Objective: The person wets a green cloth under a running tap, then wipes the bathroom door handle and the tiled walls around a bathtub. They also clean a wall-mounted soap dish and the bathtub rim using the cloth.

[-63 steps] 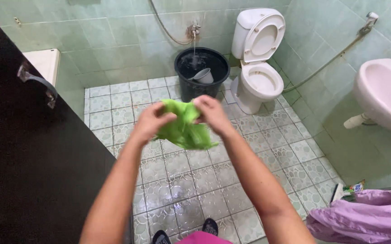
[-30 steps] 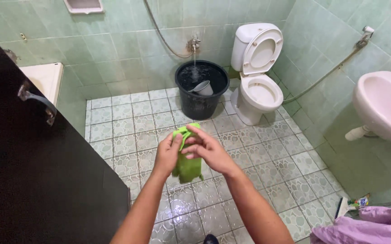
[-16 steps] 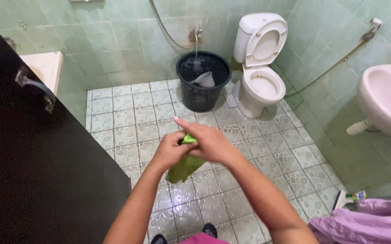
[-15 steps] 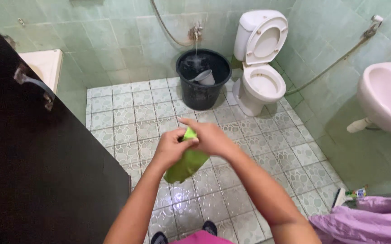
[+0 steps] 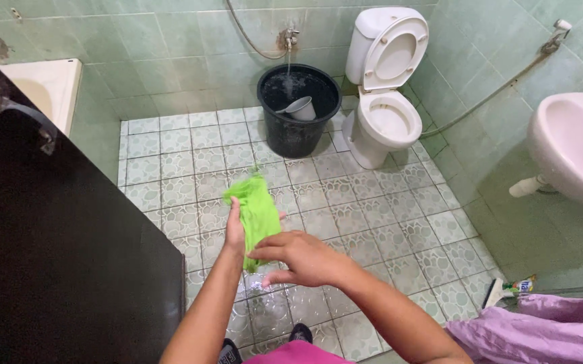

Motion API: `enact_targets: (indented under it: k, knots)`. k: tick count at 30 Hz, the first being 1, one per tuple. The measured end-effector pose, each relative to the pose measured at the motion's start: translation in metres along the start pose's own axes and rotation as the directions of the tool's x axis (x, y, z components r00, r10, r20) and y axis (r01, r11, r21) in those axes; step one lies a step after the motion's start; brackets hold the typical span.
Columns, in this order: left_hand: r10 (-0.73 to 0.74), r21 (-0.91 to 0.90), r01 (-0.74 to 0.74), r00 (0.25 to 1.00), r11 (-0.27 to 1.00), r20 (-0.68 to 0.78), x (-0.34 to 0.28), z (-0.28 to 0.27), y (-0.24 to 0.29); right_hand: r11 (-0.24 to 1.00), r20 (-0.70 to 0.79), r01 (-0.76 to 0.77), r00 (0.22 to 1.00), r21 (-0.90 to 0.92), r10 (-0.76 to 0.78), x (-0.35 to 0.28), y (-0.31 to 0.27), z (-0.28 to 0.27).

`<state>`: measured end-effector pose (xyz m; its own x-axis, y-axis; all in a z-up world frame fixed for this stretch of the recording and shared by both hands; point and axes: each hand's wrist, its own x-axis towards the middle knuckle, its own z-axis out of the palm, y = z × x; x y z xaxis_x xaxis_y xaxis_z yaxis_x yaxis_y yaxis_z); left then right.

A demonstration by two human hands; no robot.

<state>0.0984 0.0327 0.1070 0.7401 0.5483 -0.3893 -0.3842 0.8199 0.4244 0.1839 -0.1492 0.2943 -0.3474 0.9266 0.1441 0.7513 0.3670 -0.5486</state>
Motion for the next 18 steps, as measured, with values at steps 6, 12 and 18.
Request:
enact_targets:
  k: [6, 12, 18]
  knots:
    - [0.204, 0.208, -0.173, 0.969, 0.963, -0.136, -0.006, 0.029, -0.008, 0.923, -0.505, -0.045, 0.827, 0.382, 0.249, -0.003, 0.091, 0.029]
    - [0.192, 0.767, -0.079, 0.98, 0.637, -0.058, -0.003, 0.077, -0.048, 0.605, -0.608, 0.151, 0.402, 0.781, 0.685, 0.021, 0.118, 0.114]
    - [0.126, 0.968, -0.08, 0.991, 0.239, 0.051, 0.035, 0.047, -0.045, 0.168, -0.317, 0.339, 0.454, 0.926, 0.832, 0.052, 0.201, 0.143]
